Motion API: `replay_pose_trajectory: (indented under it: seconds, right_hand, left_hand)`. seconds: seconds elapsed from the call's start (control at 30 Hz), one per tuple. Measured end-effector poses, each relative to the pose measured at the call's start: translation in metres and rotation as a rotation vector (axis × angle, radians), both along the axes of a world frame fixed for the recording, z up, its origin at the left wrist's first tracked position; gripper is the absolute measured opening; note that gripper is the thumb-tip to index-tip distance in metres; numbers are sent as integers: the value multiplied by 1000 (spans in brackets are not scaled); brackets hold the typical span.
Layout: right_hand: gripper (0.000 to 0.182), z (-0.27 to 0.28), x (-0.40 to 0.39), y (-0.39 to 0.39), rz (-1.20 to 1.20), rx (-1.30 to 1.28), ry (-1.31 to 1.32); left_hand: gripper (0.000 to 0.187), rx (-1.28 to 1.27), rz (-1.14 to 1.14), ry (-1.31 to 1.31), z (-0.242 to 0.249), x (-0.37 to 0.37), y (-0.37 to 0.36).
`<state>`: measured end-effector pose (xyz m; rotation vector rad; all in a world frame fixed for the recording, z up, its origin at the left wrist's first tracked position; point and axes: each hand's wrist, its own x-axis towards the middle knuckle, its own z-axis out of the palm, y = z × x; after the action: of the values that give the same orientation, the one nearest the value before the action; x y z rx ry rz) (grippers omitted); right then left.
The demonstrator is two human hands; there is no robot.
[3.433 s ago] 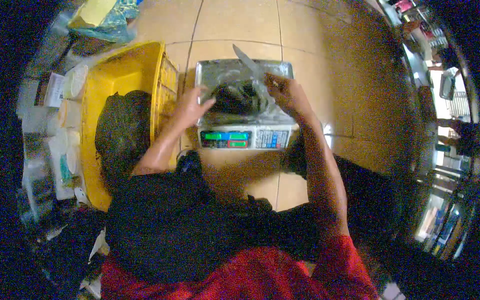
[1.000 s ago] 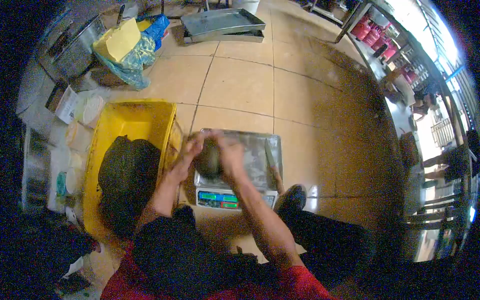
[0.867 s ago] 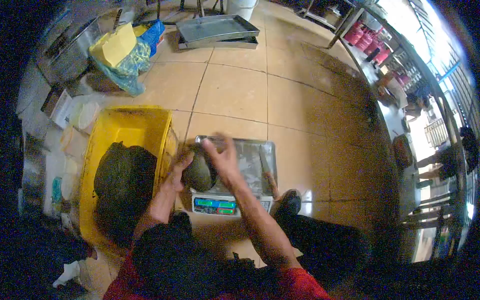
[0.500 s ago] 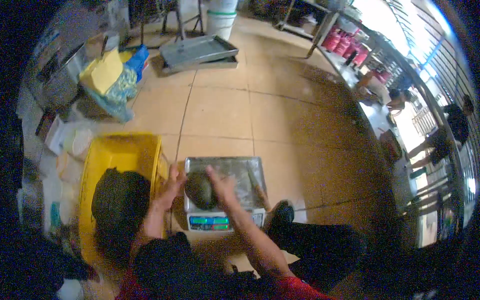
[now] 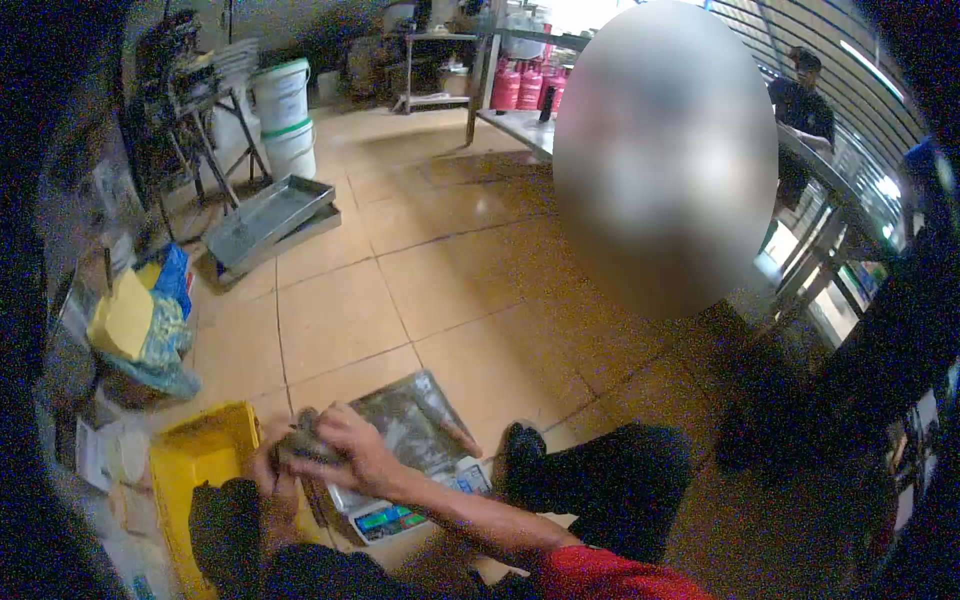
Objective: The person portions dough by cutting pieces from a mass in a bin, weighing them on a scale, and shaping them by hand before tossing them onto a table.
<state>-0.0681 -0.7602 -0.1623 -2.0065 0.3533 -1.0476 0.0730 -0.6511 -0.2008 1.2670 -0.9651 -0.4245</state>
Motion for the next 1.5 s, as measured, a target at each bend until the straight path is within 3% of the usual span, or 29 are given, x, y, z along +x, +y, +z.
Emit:
replay_pose_trajectory:
  seconds: [0.03,0.07,0.13,0.17,0.23,0.33,0.47,0.53,0.57,0.63,0.67,0.7,0.73,0.77,0.83,0.87,0.97,1.03,1.1,1.17,1.2,1.27,1.3,1.33,1.37,1.4,1.43,1.47,1.5]
  right_hand:
    - [48,13,-8,-2,25,-175,-243]
    - [52,33,-8,-11,86,-107,-250]
    - [59,79,-6,-44,200,38,-262]
    - [69,83,-1,-64,348,77,-123]
    - [60,83,6,-79,401,101,-34]
    - [42,73,3,-79,159,-203,-121]
    - [35,73,3,-68,72,-198,62]
    - [42,93,-11,-55,31,143,130]
    - [52,85,-5,-61,-31,-205,-166]
    - [25,69,10,-68,-15,-462,-282]
    - [21,65,10,-55,57,-257,-203]
    - [23,60,10,-43,97,-168,-100]
    - [21,57,12,-34,138,-155,-99]
    - [20,54,16,-32,115,-226,-115]
    - [20,44,35,-22,32,-429,-147]
    - [33,49,41,-23,-117,-524,-89]
    - [47,23,56,-40,-324,-168,49]
    - [58,-26,38,-36,145,780,-175]
    - [69,-68,22,-23,420,1662,-281]
    - [65,-77,18,-27,319,1481,-209]
    - [60,-85,18,-36,261,1318,-40]
    - [58,-123,28,-39,72,571,489]
    - [58,-139,36,-38,-44,172,720]
    - [64,-153,51,-21,-66,97,1002]
    - [64,-196,56,-1,-137,-277,1166]
    - [66,-212,56,12,-319,-376,949]
    - [66,-225,68,9,-345,-363,916]
    - [66,-210,69,-9,-158,-161,1007]
    - [66,-196,67,-20,33,64,1072]
  left_hand:
    - [67,-75,-9,-76,35,-5,-5]
    - [79,-151,-17,-151,70,-11,-9]
    - [101,44,-327,0,75,7,-29]
    - [103,82,-349,50,72,12,-46]
    - [102,29,-428,346,87,5,-69]
    - [95,63,-445,418,105,-14,-78]
    - [49,69,-368,394,81,-7,-83]
    - [36,49,-206,379,81,-15,-82]
    - [26,-13,-144,176,89,-20,-80]
    - [27,21,-33,206,103,-24,-81]
    - [37,161,-43,124,102,-13,-72]
    - [49,205,-109,99,98,-4,-68]
    - [55,109,-234,236,85,-3,-71]
    - [46,53,-277,126,90,-4,-63]
    - [55,-77,-355,-81,101,-8,-47]
    - [51,28,-418,-186,114,-9,-41]
    - [48,575,-410,-345,99,-5,-45]
    - [46,626,-355,-184,59,3,-48]
    - [48,300,-313,101,-4,8,-41]
    - [56,9,-294,194,-40,9,-35]
    - [63,-113,-291,200,-51,10,-29]
    - [72,11,83,226,-61,24,-16]
    - [67,187,130,458,-69,29,-11]
    - [64,247,38,491,-118,43,-12]
    - [65,470,75,585,-158,47,-14]
    - [66,423,86,606,-172,35,-18]
    - [69,420,43,839,-198,28,-22]
    - [74,640,-26,1086,-218,29,-25]
    - [79,487,-144,1304,-206,14,-28]
